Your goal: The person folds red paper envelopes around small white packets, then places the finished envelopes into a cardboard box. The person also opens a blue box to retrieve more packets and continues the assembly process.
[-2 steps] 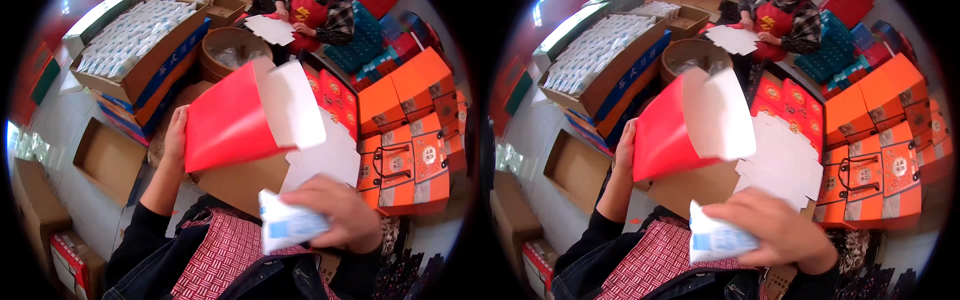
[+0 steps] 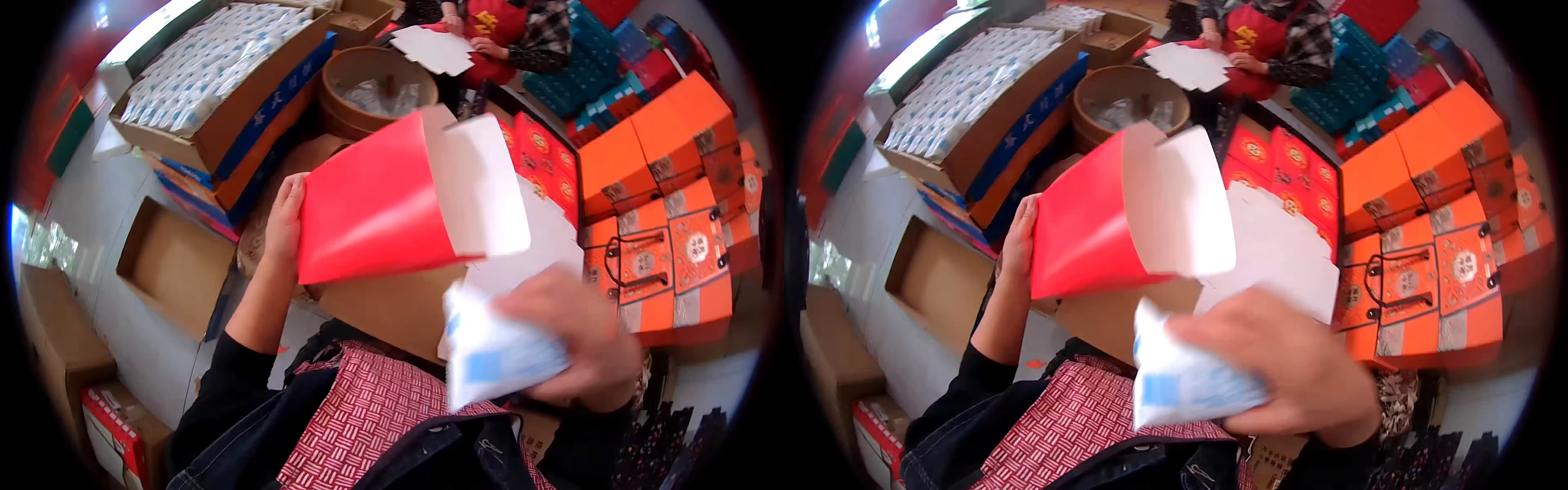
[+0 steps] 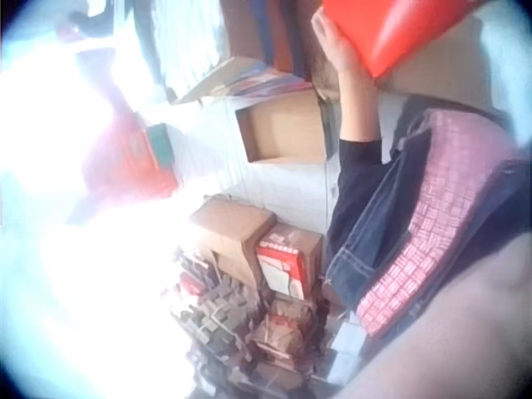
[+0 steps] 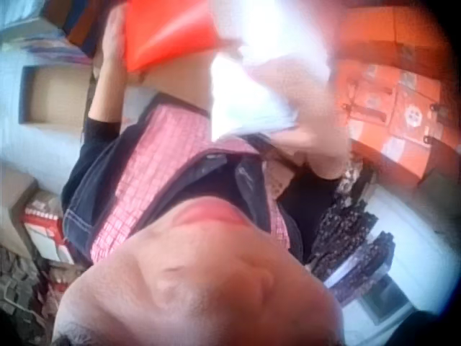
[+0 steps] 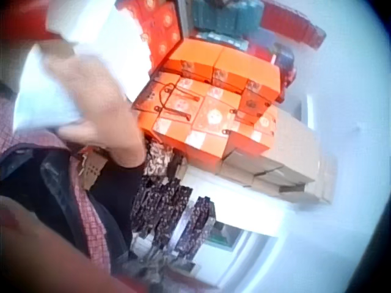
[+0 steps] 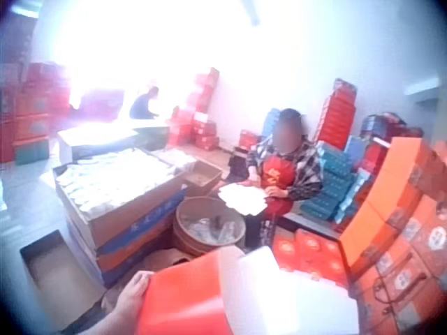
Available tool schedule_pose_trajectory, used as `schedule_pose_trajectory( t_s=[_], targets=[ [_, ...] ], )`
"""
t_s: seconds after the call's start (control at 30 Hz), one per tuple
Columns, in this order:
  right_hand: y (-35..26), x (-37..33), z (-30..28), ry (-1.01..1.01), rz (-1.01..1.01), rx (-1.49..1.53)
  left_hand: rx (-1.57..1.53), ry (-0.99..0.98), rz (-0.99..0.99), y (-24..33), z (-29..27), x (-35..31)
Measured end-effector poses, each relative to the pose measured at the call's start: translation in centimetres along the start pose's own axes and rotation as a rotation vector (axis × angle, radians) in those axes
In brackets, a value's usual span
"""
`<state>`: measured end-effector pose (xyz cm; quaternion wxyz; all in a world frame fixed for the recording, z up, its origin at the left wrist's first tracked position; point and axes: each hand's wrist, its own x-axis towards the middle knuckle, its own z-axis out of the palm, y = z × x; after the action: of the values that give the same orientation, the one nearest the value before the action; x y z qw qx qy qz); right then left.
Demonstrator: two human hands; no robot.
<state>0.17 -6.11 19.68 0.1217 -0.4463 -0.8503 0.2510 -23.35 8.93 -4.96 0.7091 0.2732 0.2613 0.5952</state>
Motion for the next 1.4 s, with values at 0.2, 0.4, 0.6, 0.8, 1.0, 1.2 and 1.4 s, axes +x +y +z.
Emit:
schedule_pose_trajectory(
  t_s=[0.2,0.4,0.6,0.8,1.0,1.2,1.4],
  targets=[
    [0.4,0.0,-6.6,0.047,0.010,-0.616,0.024,-0.203,-0.105,-0.9,5.2,-0.9],
    [4.0,-2.8,-3.4,0.926,0.025,0.059,0.081,-0.057,-0.023,-3.1,9.4,-2.1],
    [9.9,-6.0,9.7,1.322,0.253,0.891,0.038,-0.044,-0.134,-7.4,12.1,-7.3],
    [9.9,-10.2,13.7,1.302,0.342,0.627,0.394,-0.684,-0.285,-7.1,11.6,-10.0],
    [10.9,-11.6,15.3,1.260,0.344,0.851,0.668,-0.877,-0.101,-8.1,17.4,-5.8],
    [12.3,-12.8,14.2,1.087,0.495,1.014,0.747,-0.909,-0.214,-9.7,17.3,-4.1],
    [15.2,-12.6,13.1,1.060,0.500,1.028,0.578,-0.766,-0.438,-10.6,16.9,-4.0]
  ],
)
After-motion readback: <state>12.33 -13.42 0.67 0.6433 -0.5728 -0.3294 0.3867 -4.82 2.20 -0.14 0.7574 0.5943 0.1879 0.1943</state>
